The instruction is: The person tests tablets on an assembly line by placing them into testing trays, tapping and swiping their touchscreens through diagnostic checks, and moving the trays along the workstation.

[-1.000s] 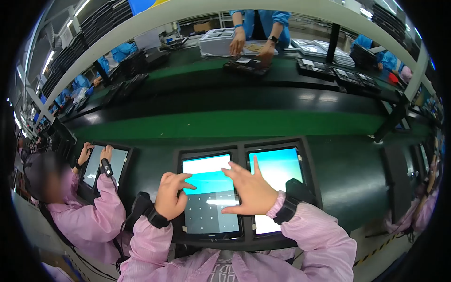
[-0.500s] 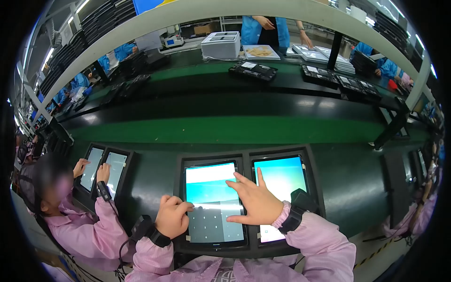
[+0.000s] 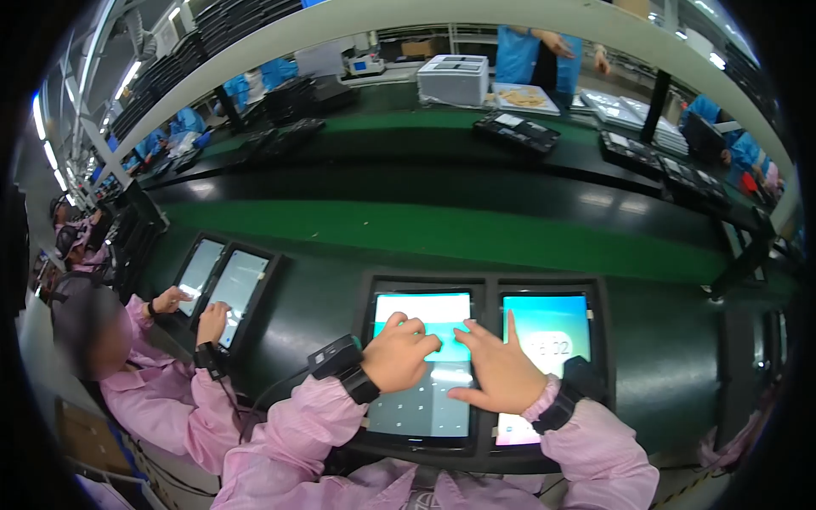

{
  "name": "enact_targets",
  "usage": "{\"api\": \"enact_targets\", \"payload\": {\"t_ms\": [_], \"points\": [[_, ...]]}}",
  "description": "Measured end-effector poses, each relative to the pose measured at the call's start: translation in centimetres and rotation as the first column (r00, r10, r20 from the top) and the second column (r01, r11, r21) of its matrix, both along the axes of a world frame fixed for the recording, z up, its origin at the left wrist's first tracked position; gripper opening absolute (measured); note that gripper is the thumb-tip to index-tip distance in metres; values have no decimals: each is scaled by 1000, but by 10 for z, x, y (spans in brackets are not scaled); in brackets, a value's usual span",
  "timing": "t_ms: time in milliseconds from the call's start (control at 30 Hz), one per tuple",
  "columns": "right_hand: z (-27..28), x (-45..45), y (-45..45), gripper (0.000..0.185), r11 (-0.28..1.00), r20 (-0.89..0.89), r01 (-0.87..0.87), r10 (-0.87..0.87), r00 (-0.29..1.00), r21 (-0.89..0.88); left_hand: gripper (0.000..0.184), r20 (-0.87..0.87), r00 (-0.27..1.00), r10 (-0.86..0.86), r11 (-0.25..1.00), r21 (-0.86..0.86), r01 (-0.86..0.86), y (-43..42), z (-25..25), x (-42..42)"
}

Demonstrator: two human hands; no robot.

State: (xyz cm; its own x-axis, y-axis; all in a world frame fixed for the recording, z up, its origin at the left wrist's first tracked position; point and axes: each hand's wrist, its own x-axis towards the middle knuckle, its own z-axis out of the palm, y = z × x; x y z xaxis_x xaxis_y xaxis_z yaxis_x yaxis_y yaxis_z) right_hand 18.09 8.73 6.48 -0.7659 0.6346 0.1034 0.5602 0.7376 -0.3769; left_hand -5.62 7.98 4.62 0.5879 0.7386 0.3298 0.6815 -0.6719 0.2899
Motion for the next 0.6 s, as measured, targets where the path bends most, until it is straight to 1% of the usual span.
{"api": "enact_targets", "payload": {"t_ms": [33,67,133,167,200,233,267,333,367,400,467,500,533,567,600], "points": [[4,-1,0,81,1000,-25,-12,12,1000,22,30,1,1000,12,1000,-27,-12,0,5,-3],[6,-2,-1,80,1000,-60,1,-1,998,11,33,86,996,16,999,-44,-12,-1,9,-6],[1,1,0,80,1000,-196,-22,19,980,-13,38,369,928,42,999,-23,-36,-11,28,-23],[0,3,3,80,999,-234,-34,29,972,-19,42,507,860,62,997,-75,-28,-21,40,-39],[1,4,4,80,999,-269,-40,32,962,-23,28,751,652,104,991,-137,0,-36,47,-50],[6,3,5,79,999,-289,-39,29,957,-28,20,880,474,28,999,-16,-29,-46,46,-63],[7,2,5,78,999,-311,-34,33,950,0,15,961,270,-65,992,91,-83,-56,45,-74],[5,1,5,79,999,-356,-40,42,934,14,18,968,203,-149,919,211,-332,-70,57,-105],[5,2,4,80,999,-364,-47,42,931,-6,18,951,271,-151,834,270,-481,-74,61,-119],[0,3,4,81,998,-419,-60,49,907,-13,18,928,347,-134,723,331,-606,-78,66,-135],[-2,0,1,82,995,-504,-80,39,863,-60,19,931,291,-219,677,360,-642,-93,74,-171],[-4,-1,2,85,994,-514,-105,72,855,-36,21,936,134,-325,792,347,-502,-102,90,-176],[-8,-2,3,87,991,-552,-135,99,828,-24,23,906,7,-423,731,346,-588,-113,87,-200],[-10,-2,2,89,988,-566,-151,111,817,-23,24,891,-6,-453,709,356,-609,-125,82,-216],[-12,-3,4,90,987,-576,-159,120,809,-19,23,884,-7,-467,704,367,-608,-126,85,-216]]}}
